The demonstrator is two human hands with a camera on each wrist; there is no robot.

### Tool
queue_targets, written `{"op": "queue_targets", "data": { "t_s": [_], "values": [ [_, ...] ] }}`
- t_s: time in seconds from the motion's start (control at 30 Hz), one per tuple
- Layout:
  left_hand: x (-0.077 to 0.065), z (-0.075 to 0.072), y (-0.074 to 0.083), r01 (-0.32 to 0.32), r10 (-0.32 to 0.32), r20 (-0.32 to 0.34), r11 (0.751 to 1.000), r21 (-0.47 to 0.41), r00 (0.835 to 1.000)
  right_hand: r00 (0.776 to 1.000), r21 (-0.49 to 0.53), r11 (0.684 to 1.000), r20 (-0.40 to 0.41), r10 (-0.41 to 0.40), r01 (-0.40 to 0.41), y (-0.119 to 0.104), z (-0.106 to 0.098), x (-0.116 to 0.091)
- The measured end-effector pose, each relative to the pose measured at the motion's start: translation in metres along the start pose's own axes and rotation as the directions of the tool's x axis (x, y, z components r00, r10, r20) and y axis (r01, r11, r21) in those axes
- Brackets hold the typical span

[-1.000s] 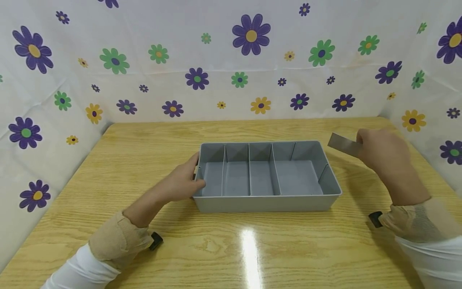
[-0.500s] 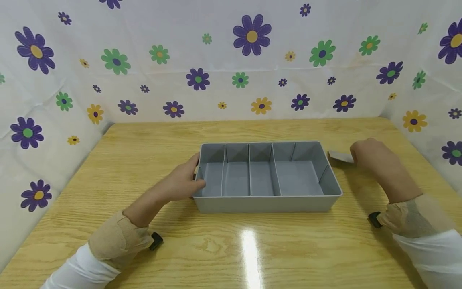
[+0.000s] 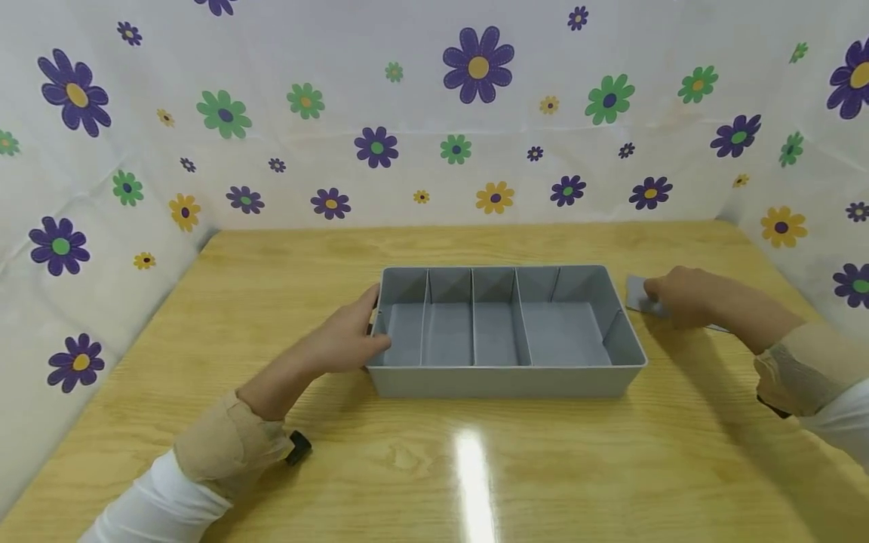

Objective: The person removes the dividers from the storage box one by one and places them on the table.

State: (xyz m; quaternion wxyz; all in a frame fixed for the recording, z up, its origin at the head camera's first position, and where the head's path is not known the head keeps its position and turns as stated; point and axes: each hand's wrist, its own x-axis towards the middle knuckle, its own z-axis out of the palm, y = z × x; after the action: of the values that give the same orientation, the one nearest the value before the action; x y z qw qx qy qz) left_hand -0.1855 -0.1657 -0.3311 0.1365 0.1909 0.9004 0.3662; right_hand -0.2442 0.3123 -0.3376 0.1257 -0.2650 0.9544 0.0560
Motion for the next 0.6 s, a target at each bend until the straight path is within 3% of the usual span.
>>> {"op": "queue_targets", "data": {
  "t_s": [0.1,0.3,0.47,0.6],
  "values": [
    [0.0013,-0.0017,0.0009,-0.002,0.002,-0.006,1.000,0.013,1.000,0.999,0.011,1.000,-0.054,-0.008,0.009,0.0031,-0.0014,0.0000],
    [0.0009,0.0002,-0.0007,-0.003,0.003,0.009,1.000,0.010,1.000,0.995,0.067,0.996,-0.086,-0.045,0.051,0.0066,0.0003,-0.0052],
    [0.0013,-0.0014,0.0000,-0.034,0.034,-0.005,0.999,0.031,0.999,0.996,0.107,0.992,-0.068,-0.056,0.063,0.0077,0.0007,-0.0091],
    [0.0009,-0.0016,-0.0005,-0.023,0.023,-0.009,0.999,0.033,1.000,0.998,0.123,0.991,-0.048,-0.051,0.057,0.0094,-0.0019,-0.0025]
  ]
}}
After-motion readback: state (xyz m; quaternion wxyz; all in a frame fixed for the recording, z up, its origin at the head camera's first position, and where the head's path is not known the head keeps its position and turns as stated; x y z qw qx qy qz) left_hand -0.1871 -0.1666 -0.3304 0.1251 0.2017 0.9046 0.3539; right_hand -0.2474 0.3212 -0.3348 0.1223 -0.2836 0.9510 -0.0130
